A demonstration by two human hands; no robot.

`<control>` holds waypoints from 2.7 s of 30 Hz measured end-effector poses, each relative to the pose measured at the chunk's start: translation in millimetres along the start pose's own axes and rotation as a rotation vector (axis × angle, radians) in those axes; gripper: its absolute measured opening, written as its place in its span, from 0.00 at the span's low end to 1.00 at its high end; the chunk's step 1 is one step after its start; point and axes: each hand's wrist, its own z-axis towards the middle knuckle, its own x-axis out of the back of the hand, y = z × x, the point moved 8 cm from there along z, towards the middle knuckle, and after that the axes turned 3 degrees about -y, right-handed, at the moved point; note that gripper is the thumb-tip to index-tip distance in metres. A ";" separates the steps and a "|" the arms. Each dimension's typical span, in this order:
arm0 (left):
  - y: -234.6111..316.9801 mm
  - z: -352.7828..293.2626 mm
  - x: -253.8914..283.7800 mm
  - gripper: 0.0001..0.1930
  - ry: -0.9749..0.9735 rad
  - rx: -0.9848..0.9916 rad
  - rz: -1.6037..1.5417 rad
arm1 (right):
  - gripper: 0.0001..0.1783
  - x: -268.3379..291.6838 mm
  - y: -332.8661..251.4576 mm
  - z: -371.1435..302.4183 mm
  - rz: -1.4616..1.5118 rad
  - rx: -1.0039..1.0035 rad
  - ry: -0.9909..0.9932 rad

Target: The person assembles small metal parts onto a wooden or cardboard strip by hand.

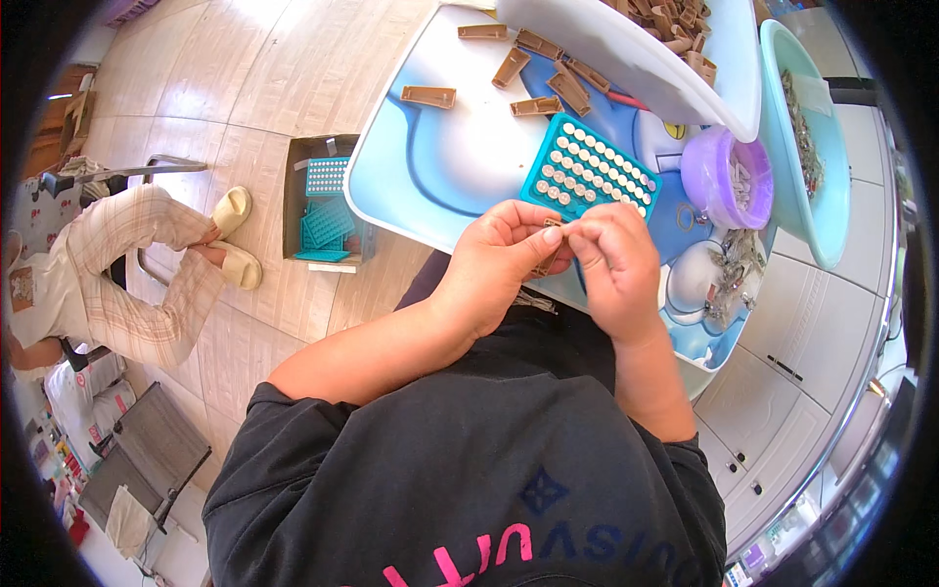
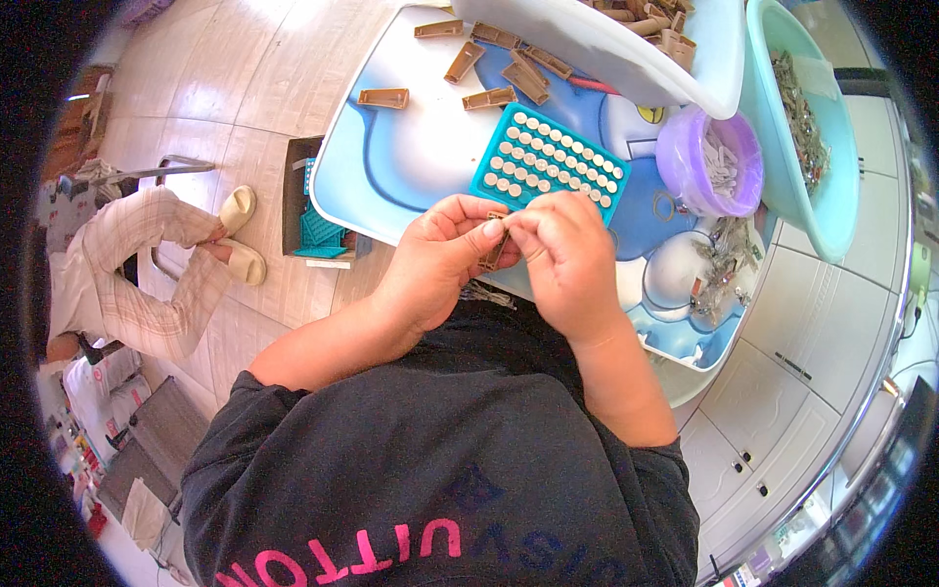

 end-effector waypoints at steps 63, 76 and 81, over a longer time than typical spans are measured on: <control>-13.6 -11.0 -36.8 0.15 -0.149 0.094 0.019 | 0.36 17.5 -13.2 -45.7 0.032 -0.101 0.009; -10.6 -11.1 -40.1 0.14 -0.151 0.014 0.212 | 0.36 17.8 -13.4 -46.7 -0.037 -0.090 -0.001; -5.6 -10.0 -37.9 0.26 -0.168 -0.161 0.409 | 0.33 24.9 -4.4 -45.5 0.171 -0.192 -0.041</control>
